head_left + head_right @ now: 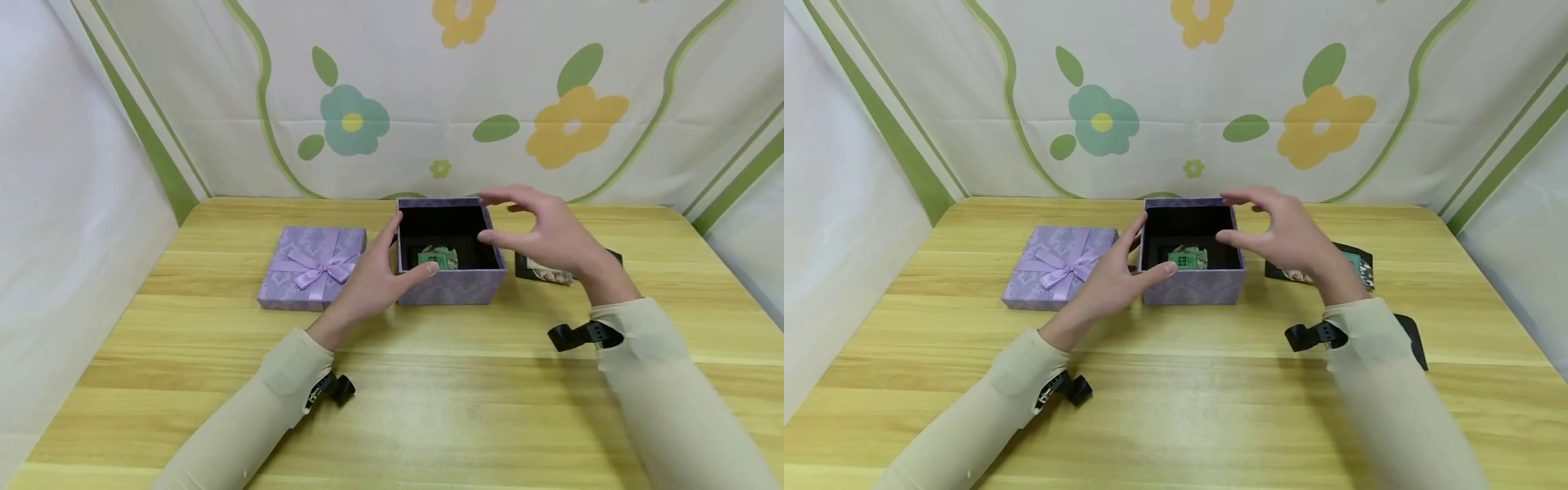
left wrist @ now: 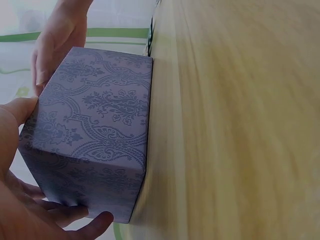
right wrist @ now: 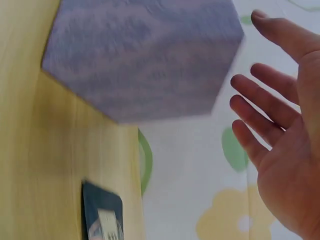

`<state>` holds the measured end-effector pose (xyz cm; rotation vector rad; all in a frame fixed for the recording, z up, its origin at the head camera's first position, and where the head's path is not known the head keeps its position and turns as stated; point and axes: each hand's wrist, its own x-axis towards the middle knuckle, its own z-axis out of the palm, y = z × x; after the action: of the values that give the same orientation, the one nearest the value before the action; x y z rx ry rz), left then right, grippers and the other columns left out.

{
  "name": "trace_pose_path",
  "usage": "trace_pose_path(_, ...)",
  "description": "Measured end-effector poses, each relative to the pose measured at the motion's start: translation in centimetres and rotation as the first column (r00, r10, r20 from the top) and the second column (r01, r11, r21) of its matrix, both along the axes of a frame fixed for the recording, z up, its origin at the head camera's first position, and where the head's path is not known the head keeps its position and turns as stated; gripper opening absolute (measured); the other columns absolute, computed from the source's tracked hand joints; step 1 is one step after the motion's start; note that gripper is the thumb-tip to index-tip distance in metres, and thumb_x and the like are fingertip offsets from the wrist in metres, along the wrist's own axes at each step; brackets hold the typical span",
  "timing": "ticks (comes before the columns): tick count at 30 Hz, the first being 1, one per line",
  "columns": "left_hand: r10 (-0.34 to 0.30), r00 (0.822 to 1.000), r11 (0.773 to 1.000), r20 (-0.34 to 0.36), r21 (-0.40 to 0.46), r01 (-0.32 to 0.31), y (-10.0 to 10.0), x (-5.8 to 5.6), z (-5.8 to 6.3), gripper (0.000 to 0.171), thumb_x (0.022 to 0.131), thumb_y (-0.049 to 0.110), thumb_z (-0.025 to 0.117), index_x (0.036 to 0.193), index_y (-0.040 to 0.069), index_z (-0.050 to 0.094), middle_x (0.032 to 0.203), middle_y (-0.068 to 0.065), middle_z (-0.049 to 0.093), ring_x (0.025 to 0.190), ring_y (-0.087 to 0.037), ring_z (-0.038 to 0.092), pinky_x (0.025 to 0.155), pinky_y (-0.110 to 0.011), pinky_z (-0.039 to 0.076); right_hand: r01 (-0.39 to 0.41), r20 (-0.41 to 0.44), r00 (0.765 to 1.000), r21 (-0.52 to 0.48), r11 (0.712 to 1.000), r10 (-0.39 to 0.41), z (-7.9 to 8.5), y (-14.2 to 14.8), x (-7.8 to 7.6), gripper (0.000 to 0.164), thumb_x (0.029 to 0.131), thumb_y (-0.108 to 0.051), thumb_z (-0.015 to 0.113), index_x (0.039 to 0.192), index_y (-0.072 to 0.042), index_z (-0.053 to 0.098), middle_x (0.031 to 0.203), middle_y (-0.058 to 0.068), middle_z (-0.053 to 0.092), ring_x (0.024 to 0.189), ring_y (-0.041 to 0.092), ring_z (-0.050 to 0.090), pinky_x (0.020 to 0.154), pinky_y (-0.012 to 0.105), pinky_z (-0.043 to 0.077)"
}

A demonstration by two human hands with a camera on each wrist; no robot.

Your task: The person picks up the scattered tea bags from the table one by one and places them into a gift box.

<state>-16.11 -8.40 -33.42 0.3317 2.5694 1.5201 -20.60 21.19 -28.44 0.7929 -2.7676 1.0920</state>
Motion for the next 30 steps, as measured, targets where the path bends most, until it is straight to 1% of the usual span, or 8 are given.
trace_pose_path(2,0.004,1.000,1.000,-0.005,-0.001,-0.004,-0.1,0.0,0.0,0.107,0.091,0.064,0.076,0.170,0.043,0.008,0.179,0.010,0.015,0.166,-0.024,0.019,0.128,-0.064,0.028,0.024,-0.027,0.999,-0.004,1.000,-0.024,0.0,1.0,0.0,0.057,0.096,-0.028,0.081,0.149,-0.024,0.062,0.145,0.001,0.066,0.135,0.018,0.057,0.112,0.029,0.042)
trace_pose_path(4,0.011,1.000,1.000,-0.008,-0.003,-0.011,-0.2,0.1,0.1,0.107,0.090,0.063,0.076,0.170,0.043,0.008,0.178,0.011,0.015,0.166,-0.024,0.019,0.128,-0.065,0.028,0.056,-0.035,0.998,0.009,0.998,-0.056,-0.2,2.1,0.0,0.057,0.096,-0.028,0.081,0.150,-0.024,0.062,0.145,0.001,0.065,0.134,0.018,0.056,0.110,0.026,0.041)
trace_pose_path(7,0.020,1.000,1.000,-0.010,-0.001,-0.020,-0.2,0.1,0.2,0.106,0.091,0.062,0.076,0.171,0.042,0.009,0.179,0.011,0.015,0.166,-0.024,0.019,0.128,-0.065,0.027,0.098,-0.007,0.995,0.028,0.995,-0.098,-0.6,3.8,0.1,0.059,0.096,-0.030,0.081,0.151,-0.022,0.061,0.148,0.005,0.063,0.137,0.024,0.054,0.114,0.038,0.039)
trace_pose_path(10,0.013,1.000,1.000,-0.013,0.003,-0.013,-0.2,0.1,0.2,0.106,0.092,0.061,0.076,0.171,0.040,0.009,0.179,0.010,0.015,0.166,-0.024,0.019,0.129,-0.064,0.027,0.122,0.035,0.992,0.053,0.991,-0.124,-1.3,5.4,0.4,0.063,0.096,-0.030,0.082,0.152,-0.016,0.059,0.153,0.012,0.059,0.142,0.034,0.049,0.117,0.057,0.037)
trace_pose_path(12,0.003,1.000,1.000,-0.014,0.005,-0.003,-0.2,0.1,0.2,0.106,0.092,0.059,0.076,0.172,0.038,0.009,0.179,0.010,0.015,0.166,-0.024,0.019,0.129,-0.064,0.027,0.132,0.062,0.989,0.067,0.989,-0.136,-1.9,6.4,0.6,0.065,0.095,-0.029,0.083,0.153,-0.012,0.057,0.155,0.015,0.056,0.144,0.039,0.046,0.117,0.063,0.035)
trace_pose_path(17,-0.002,1.000,1.000,-0.016,0.004,0.002,-0.3,0.1,0.2,0.105,0.093,0.057,0.076,0.172,0.036,0.009,0.179,0.009,0.015,0.166,-0.024,0.019,0.129,-0.063,0.027,0.149,0.114,0.981,0.083,0.985,-0.158,-3.0,7.7,0.9,0.068,0.095,-0.029,0.083,0.154,-0.011,0.055,0.156,0.016,0.051,0.147,0.041,0.042,0.119,0.066,0.033)
trace_pose_path(23,0.014,1.000,1.000,-0.018,0.008,-0.014,-0.5,0.3,0.0,0.105,0.093,0.057,0.076,0.172,0.035,0.010,0.179,0.009,0.017,0.165,-0.025,0.022,0.129,-0.063,0.028,0.160,0.149,0.972,0.144,0.976,-0.182,-2.9,8.3,0.5,0.074,0.094,-0.037,0.083,0.157,-0.014,0.051,0.161,0.015,0.045,0.152,0.046,0.036,0.118,0.071,0.031)
trace_pose_path(30,-0.010,1.000,1.000,-0.026,0.003,0.010,-0.1,0.2,0.1,0.105,0.094,0.054,0.076,0.173,0.032,0.010,0.179,0.007,0.015,0.166,-0.025,0.020,0.129,-0.063,0.027,0.156,0.183,0.963,0.216,0.964,-0.196,-3.5,9.5,0.3,0.081,0.093,-0.042,0.083,0.160,-0.012,0.047,0.168,0.022,0.034,0.154,0.054,0.027,0.114,0.078,0.027)
